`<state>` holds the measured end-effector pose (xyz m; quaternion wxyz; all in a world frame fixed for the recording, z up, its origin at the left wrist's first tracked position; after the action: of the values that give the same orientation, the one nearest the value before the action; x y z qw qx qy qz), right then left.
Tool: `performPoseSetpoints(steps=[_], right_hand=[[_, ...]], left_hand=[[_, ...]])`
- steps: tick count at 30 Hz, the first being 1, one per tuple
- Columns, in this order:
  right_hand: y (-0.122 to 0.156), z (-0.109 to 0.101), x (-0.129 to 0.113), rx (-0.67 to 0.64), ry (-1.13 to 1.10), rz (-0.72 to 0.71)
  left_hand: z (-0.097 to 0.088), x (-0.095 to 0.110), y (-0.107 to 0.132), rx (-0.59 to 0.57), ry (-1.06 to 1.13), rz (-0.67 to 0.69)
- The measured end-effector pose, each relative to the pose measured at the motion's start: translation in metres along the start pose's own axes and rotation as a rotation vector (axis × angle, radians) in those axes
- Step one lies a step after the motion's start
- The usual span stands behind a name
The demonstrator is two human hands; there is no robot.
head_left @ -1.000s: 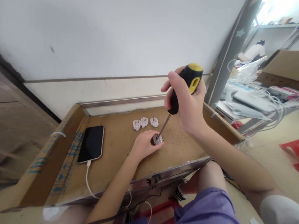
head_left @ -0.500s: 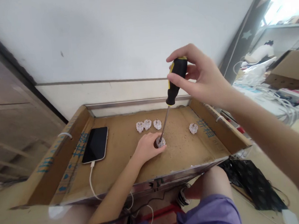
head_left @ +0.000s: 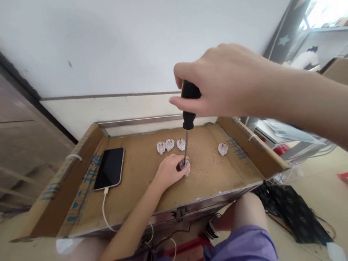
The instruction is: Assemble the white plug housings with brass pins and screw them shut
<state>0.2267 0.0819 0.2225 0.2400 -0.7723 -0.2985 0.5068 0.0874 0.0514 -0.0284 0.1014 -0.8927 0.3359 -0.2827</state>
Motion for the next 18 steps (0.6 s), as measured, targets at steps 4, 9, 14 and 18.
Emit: performPoseSetpoints(steps=[4,9,14,18], right_hand=[[0.000,-0.003,-0.019,-0.025,-0.017,0.072],[0.011,0.026,-0.065,-0.267,0.392,-0.022],[0.020,0.041,-0.085,-0.491,0.195,-0.059],[0.029,0.052,-0.083,-0.580,0.662,-0.105]], left_hand=[[-0.001,0.002,0.000,0.007,0.001,0.013],[0.000,0.002,0.000,-0.003,-0.024,-0.008],[0.000,0.001,-0.002,-0.024,-0.015,-0.061],[0.002,0.004,0.000,-0.033,-0.017,-0.148]])
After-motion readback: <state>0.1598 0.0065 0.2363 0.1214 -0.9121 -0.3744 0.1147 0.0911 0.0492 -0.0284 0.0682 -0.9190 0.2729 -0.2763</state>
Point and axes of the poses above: each hand's wrist, its own y-axis away from the middle knuckle, its own z-axis out of the palm, x = y × z, the point moved 5 cm from there along -y, towards the middle knuckle, and after that the axes turned 4 degrees about -y, right-handed, at the moved point
